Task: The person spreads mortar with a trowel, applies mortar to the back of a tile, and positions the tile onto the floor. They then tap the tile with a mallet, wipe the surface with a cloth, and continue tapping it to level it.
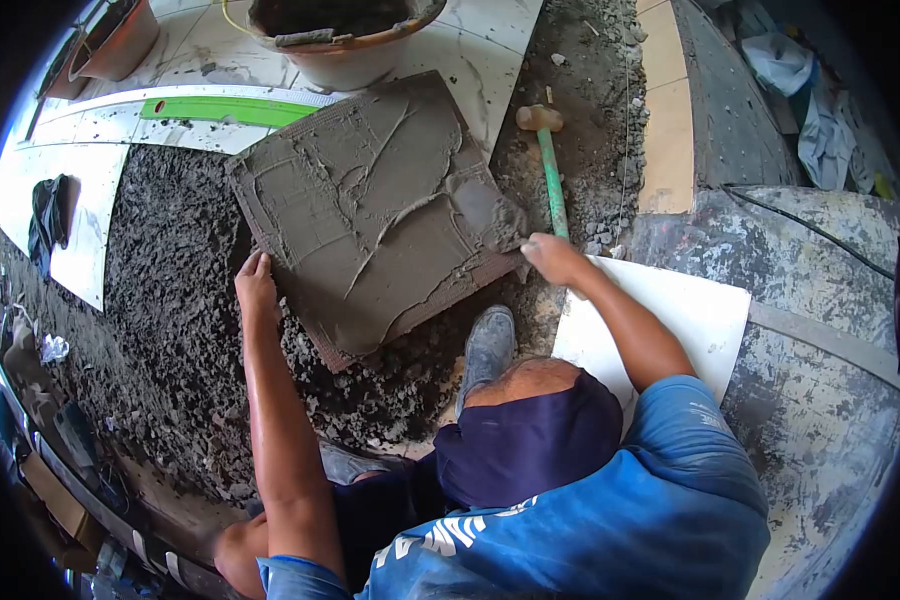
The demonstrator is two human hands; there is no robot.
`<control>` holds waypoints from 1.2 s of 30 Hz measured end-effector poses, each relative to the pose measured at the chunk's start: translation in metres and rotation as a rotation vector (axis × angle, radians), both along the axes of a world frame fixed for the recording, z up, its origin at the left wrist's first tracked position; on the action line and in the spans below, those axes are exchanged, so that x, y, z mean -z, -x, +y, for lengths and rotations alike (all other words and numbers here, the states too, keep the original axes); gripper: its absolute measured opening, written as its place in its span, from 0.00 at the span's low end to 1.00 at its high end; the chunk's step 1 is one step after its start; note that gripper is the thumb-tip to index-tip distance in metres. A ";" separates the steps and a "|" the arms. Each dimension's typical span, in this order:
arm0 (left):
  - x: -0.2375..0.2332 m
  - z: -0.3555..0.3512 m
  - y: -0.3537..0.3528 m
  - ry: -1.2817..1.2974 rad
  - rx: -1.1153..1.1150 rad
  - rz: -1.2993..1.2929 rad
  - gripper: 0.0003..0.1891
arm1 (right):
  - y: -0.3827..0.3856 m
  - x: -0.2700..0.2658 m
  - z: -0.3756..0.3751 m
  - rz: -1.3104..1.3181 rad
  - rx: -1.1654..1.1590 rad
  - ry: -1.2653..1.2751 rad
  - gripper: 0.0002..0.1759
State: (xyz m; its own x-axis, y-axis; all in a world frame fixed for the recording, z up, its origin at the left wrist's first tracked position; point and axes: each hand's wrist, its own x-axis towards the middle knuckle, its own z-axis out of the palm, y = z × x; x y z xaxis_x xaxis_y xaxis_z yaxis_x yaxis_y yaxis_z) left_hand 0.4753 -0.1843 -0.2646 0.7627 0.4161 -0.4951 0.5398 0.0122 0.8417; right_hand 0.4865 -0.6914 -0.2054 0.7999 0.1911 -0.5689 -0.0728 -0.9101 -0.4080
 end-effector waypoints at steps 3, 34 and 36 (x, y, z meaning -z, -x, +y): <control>-0.022 -0.009 0.002 -0.009 -0.072 0.066 0.18 | -0.014 0.006 -0.038 -0.009 0.060 0.016 0.23; -0.011 -0.010 0.003 -0.038 -0.071 -0.002 0.20 | -0.245 -0.017 0.025 -0.046 0.175 0.091 0.28; -0.014 -0.010 0.002 -0.041 -0.077 0.022 0.20 | -0.228 -0.026 0.039 -0.024 0.117 0.062 0.27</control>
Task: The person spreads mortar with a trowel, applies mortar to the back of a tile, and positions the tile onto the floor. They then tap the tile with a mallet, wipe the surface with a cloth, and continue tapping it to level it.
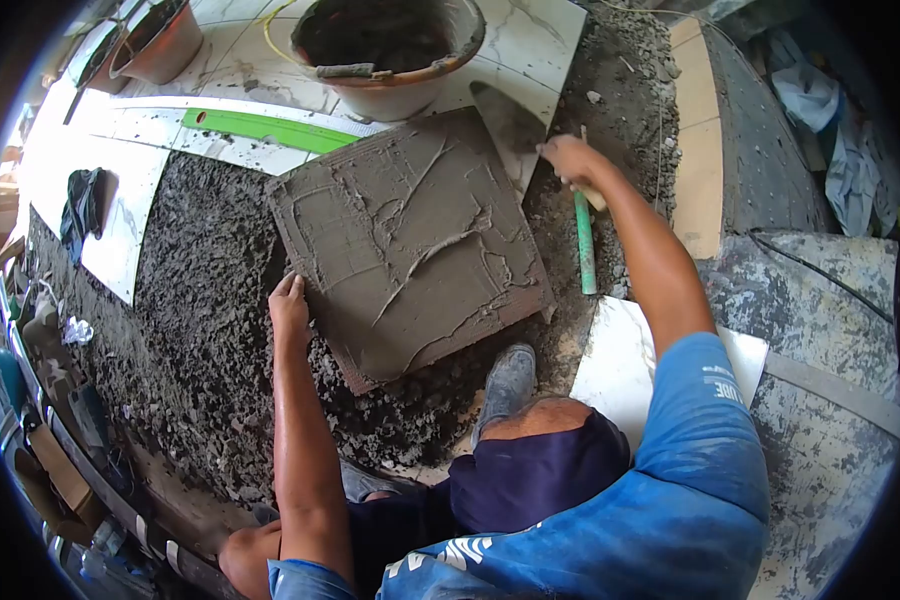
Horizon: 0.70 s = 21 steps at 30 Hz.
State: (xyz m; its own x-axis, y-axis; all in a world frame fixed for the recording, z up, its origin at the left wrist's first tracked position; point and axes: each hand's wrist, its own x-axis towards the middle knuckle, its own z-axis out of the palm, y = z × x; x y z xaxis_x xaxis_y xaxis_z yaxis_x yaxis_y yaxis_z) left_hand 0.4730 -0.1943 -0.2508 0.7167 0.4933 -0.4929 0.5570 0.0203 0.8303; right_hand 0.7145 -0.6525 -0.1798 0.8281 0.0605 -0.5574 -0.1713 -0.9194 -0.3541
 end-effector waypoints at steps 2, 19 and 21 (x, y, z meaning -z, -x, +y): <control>-0.002 0.000 0.001 0.037 0.001 0.014 0.21 | 0.038 -0.037 0.025 -0.137 -0.322 -0.118 0.26; -0.005 -0.002 0.001 0.146 -0.017 -0.004 0.18 | 0.067 -0.008 0.106 0.547 0.387 -0.547 0.16; -0.002 0.000 0.001 0.123 0.018 -0.012 0.19 | 0.075 -0.017 0.139 0.601 0.242 -0.520 0.17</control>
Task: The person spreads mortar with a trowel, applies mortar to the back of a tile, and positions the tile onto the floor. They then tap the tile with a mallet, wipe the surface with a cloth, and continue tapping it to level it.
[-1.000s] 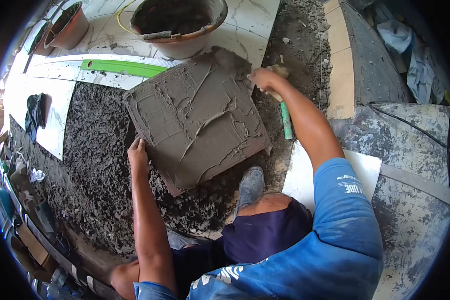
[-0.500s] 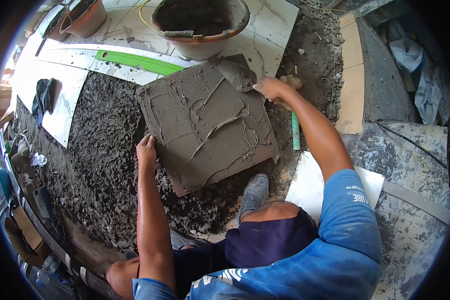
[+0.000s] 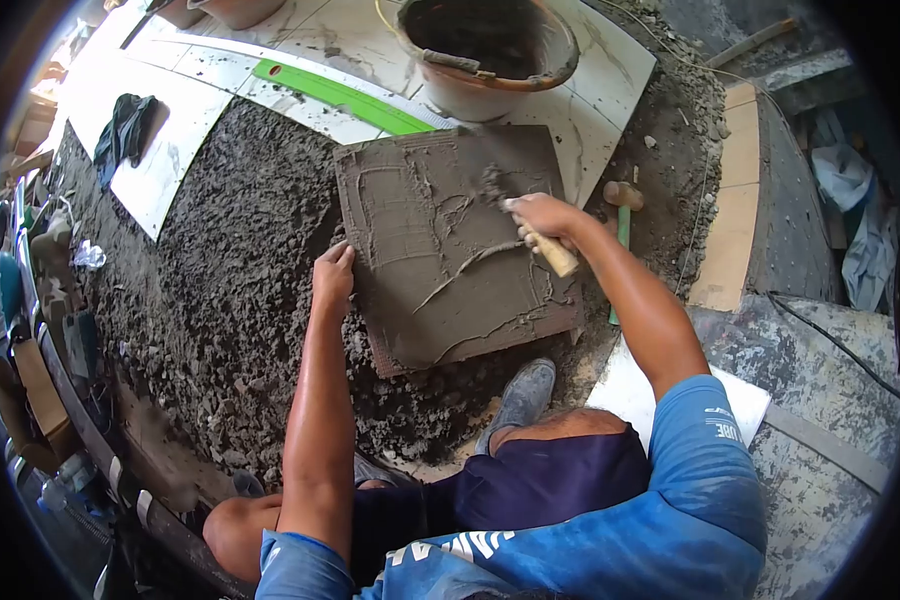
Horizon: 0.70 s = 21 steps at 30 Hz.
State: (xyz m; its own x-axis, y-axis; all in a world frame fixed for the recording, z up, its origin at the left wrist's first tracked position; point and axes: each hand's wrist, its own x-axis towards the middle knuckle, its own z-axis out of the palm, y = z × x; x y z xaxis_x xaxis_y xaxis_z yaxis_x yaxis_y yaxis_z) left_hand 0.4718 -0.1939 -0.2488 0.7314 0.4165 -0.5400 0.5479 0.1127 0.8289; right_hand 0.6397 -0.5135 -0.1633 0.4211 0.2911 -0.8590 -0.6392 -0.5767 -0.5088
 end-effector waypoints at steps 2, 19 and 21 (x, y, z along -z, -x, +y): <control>0.011 0.004 0.001 0.025 0.002 -0.037 0.19 | 0.003 0.008 0.031 0.044 -0.141 -0.047 0.17; -0.023 0.003 0.002 0.293 -0.045 0.049 0.18 | 0.017 -0.002 0.041 -0.148 -0.845 0.081 0.23; -0.023 0.001 0.001 0.269 -0.007 0.037 0.18 | 0.052 -0.021 0.020 -0.297 -0.962 0.063 0.23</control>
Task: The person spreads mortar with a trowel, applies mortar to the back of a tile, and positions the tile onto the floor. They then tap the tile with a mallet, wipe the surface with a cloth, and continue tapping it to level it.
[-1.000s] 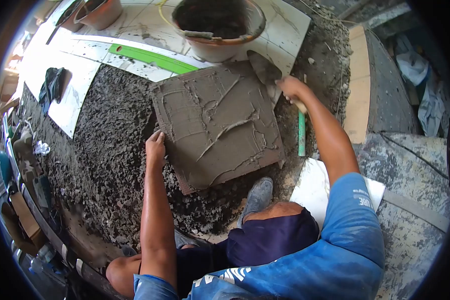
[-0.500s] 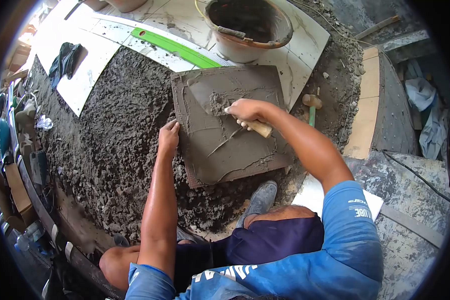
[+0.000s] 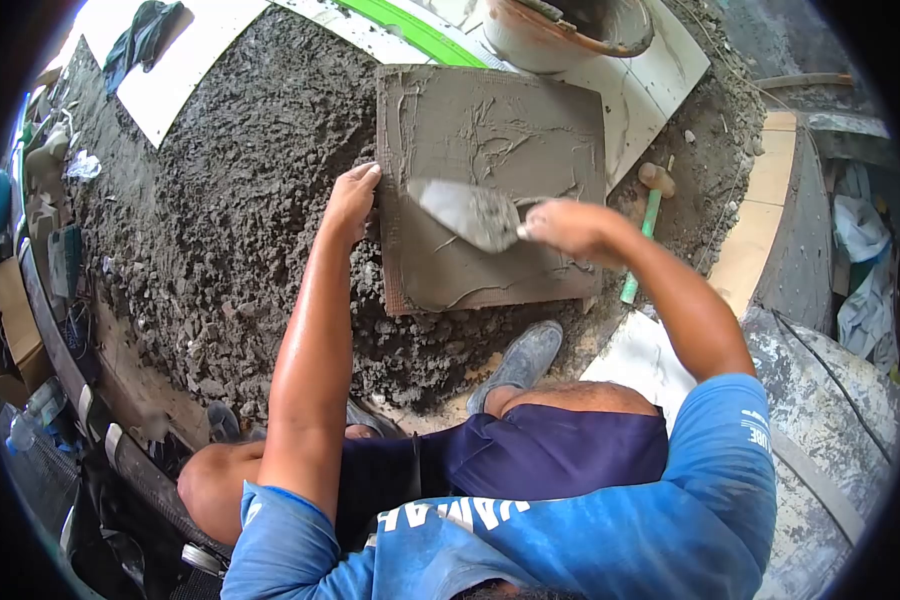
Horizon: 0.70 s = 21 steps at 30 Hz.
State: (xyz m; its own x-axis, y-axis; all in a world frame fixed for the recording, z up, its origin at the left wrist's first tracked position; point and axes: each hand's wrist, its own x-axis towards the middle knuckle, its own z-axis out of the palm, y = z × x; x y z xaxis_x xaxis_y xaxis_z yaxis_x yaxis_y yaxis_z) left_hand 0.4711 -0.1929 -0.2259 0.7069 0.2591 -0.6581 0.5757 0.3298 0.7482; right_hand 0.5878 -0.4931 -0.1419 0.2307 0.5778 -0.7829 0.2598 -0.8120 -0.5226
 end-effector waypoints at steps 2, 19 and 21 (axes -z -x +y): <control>0.021 0.005 0.000 -0.075 0.067 -0.045 0.18 | 0.049 -0.023 -0.016 -0.140 0.017 -0.051 0.22; 0.012 0.002 -0.001 -0.141 0.099 -0.050 0.18 | 0.178 0.005 -0.034 -0.475 0.076 -0.042 0.15; 0.029 0.010 -0.001 -0.132 0.109 -0.067 0.18 | 0.176 0.005 -0.044 -0.446 0.238 0.008 0.14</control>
